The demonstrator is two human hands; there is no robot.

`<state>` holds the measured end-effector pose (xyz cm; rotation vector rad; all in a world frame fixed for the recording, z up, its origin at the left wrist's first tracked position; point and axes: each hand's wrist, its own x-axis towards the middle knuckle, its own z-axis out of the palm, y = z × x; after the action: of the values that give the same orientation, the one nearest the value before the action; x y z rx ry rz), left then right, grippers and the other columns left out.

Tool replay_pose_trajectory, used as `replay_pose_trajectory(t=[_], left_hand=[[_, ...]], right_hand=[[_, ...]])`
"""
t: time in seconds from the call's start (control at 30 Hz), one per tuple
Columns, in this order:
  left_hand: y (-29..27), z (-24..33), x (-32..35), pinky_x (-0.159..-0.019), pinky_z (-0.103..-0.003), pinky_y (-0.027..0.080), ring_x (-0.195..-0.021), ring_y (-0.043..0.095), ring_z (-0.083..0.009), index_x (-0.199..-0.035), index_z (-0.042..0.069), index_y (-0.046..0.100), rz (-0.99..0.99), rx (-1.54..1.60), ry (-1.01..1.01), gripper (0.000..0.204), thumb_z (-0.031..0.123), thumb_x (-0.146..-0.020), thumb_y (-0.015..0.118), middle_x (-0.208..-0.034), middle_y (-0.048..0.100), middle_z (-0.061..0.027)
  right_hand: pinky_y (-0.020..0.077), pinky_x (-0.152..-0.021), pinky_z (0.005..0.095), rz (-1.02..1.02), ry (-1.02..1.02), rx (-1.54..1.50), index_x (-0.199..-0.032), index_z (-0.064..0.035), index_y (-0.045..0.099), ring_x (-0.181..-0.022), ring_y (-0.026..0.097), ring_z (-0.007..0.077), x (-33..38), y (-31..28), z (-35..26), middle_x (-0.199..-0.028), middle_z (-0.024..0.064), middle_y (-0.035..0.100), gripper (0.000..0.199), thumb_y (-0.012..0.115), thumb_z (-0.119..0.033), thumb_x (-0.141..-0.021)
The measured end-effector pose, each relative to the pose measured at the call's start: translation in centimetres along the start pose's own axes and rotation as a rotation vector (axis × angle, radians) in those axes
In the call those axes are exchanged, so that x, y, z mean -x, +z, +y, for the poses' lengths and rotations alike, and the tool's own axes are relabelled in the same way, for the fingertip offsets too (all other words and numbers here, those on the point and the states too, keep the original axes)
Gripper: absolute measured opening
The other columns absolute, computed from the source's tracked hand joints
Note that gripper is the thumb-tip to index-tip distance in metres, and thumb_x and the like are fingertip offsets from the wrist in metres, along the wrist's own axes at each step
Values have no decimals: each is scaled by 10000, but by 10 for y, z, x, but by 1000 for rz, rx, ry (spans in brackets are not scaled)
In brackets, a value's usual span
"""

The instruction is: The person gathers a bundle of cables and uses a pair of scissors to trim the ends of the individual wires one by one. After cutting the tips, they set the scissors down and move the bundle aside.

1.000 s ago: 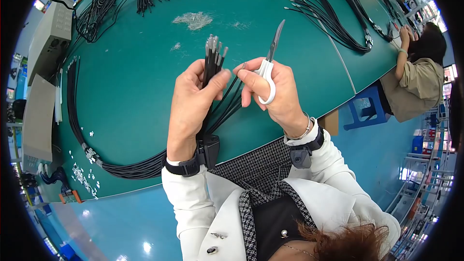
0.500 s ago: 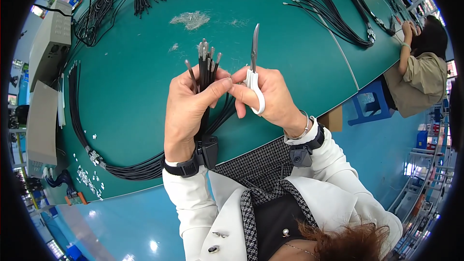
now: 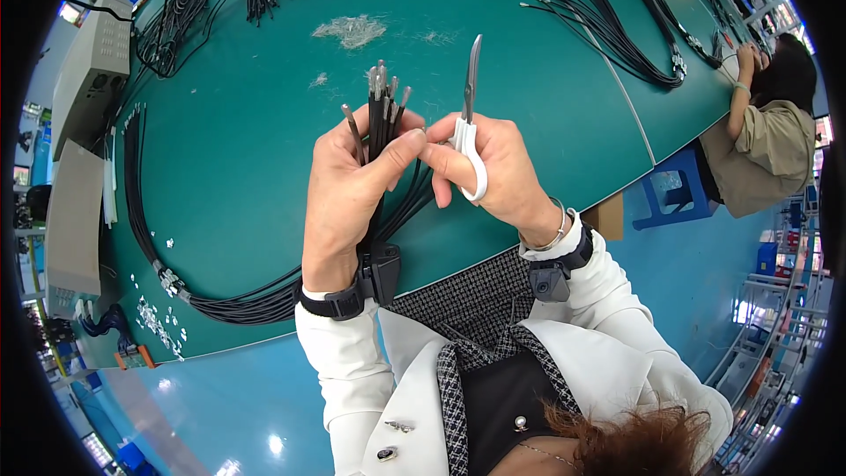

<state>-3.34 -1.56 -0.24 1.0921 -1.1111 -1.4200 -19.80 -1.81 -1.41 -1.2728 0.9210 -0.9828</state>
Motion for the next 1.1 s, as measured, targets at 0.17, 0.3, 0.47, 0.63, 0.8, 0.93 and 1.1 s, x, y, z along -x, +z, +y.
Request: replay_pose_trajectory(t=[0.17,0.3,0.47,0.63,0.8,0.93,1.1], left_hand=[[-4,-6,-1,-498,-191,300,-563,421,-23,-912,15,618,-17,-64,38,129,123,-856,660,-672,532,50],[-3,-6,-1,-496,-193,300,-566,421,-21,-910,12,623,-13,-69,40,126,122,-857,658,-672,534,49],[-2,-4,-1,-487,-192,298,-564,423,-20,-904,8,627,-27,-63,44,109,102,-856,653,-672,540,45],[-2,-7,-1,-472,-190,295,-545,426,-21,-908,4,627,-7,-96,72,90,69,-849,645,-658,538,44],[3,-6,0,-466,-193,298,-532,431,-22,-904,3,628,42,-127,90,77,57,-850,628,-643,532,44],[2,-5,1,-467,-196,305,-534,443,-23,-898,3,629,58,-137,92,70,54,-853,614,-629,524,43],[2,-7,-2,-466,-199,306,-528,439,-23,-894,1,628,58,-159,95,81,74,-864,611,-606,507,46]], right_hand=[[348,-428,200,1,-32,35,-909,6,608,-478,547,64,-1,0,4,-577,20,595,124,613,-116,-887],[352,-430,201,14,5,0,-909,5,610,-481,548,63,-2,0,5,-581,14,593,122,610,-115,-887],[351,-431,200,-6,-18,22,-902,3,611,-479,546,62,-2,-1,3,-573,12,588,119,610,-115,-886],[345,-430,198,-15,-3,49,-890,-1,613,-473,539,56,-3,-2,5,-565,12,584,120,610,-120,-885],[336,-424,201,-1,15,31,-886,-2,614,-470,530,47,-3,-3,6,-559,12,585,122,614,-124,-882],[331,-423,203,1,47,-5,-898,1,620,-470,528,44,-3,-1,0,-557,14,589,125,615,-122,-881],[330,-419,198,88,-29,30,-930,15,626,-461,527,52,-1,1,-5,-574,34,604,150,607,-128,-888]])
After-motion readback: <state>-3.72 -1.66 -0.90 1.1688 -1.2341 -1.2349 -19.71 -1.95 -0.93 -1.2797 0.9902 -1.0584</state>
